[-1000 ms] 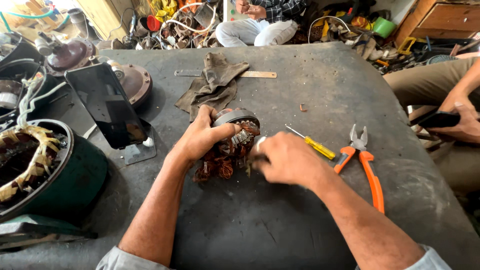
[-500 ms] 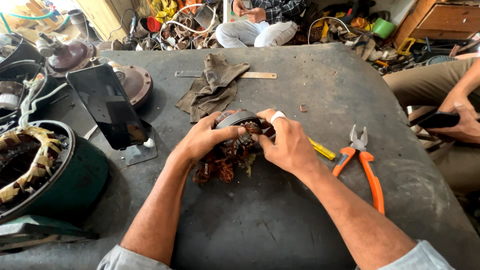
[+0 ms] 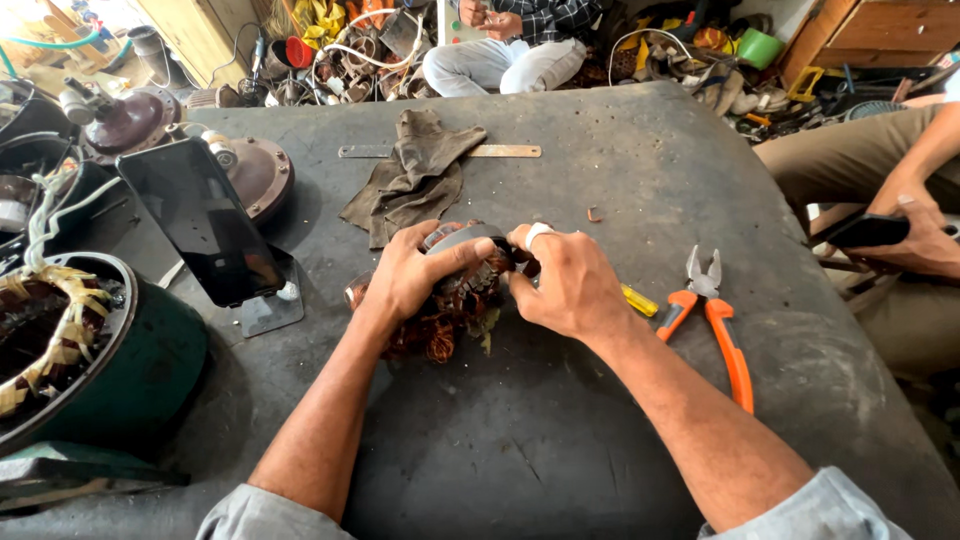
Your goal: The person uses a screwdriver and pliers to pry and separate copper windings from a cylindrical electrical component on a workbench. They repeatedly reposition the component and apply leverage to loosen the windings while two other people sit nearby.
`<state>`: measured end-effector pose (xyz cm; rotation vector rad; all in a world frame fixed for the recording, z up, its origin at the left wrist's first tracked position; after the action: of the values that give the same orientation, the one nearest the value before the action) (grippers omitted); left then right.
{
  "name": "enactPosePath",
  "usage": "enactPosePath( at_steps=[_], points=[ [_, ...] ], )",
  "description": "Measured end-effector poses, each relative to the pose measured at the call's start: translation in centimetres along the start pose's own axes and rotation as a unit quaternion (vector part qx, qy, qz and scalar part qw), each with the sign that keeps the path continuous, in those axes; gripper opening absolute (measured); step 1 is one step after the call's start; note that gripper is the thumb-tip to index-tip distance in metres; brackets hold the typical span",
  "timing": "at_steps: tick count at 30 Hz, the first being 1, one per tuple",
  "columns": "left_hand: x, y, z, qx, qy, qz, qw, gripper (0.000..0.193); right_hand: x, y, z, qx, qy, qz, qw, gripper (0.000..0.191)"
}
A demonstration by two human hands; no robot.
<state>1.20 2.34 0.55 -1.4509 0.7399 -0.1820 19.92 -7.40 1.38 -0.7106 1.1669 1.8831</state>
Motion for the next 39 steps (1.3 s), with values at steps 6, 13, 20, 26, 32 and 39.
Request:
enactPosePath(
  at_steps=[6,13,20,26,32,39],
  points=[
    [0.3,-0.3,0.3,0.007,-0.007,0.053,0.999,0.057,-0.2,-0.5,-0.1,-0.019,-0.023,0.005,1.000,0.034],
    [-0.9,-0.8,-1.0,0.065,0.025,0.152,0.986,0.062,-0.6,0.3,-0.7,-0.045,-0.046,0.075,0.995,0.033],
    [-1.1,-1.2,-1.8,0.019,0.018,0.214,0.977,0.068,-0.4,0.7,-0.5,-0.038,0.027,0.142,0.989,0.054],
    [-2.6,-0.6,-2.1,-0.027,-0.075,0.235,0.969,0.062,0.3,0.5,-0.5,-0.040,0.024,0.117,0.992,0.064],
    [-6.2,1.7,-0.3,0.040,0.072,0.063,0.995,0.034,1.1,-0.6,-0.1,-0.023,0.032,0.151,0.988,0.058],
    [-3.9,4.3,1.7,0.090,0.188,0.095,0.973,0.050,1.3,-1.9,0.7,0.003,0.077,0.156,0.985,0.061]
  ],
)
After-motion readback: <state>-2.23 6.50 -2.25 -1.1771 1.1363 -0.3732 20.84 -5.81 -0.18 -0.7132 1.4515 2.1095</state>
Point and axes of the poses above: each hand's wrist, its own z-axis towards the middle knuckle, its own x-axis out of the palm, y = z × x, the point moved 1 cm from there along z, towards the middle knuckle, and after that the axes turned 5 degrees about y, right-handed, at the moved point
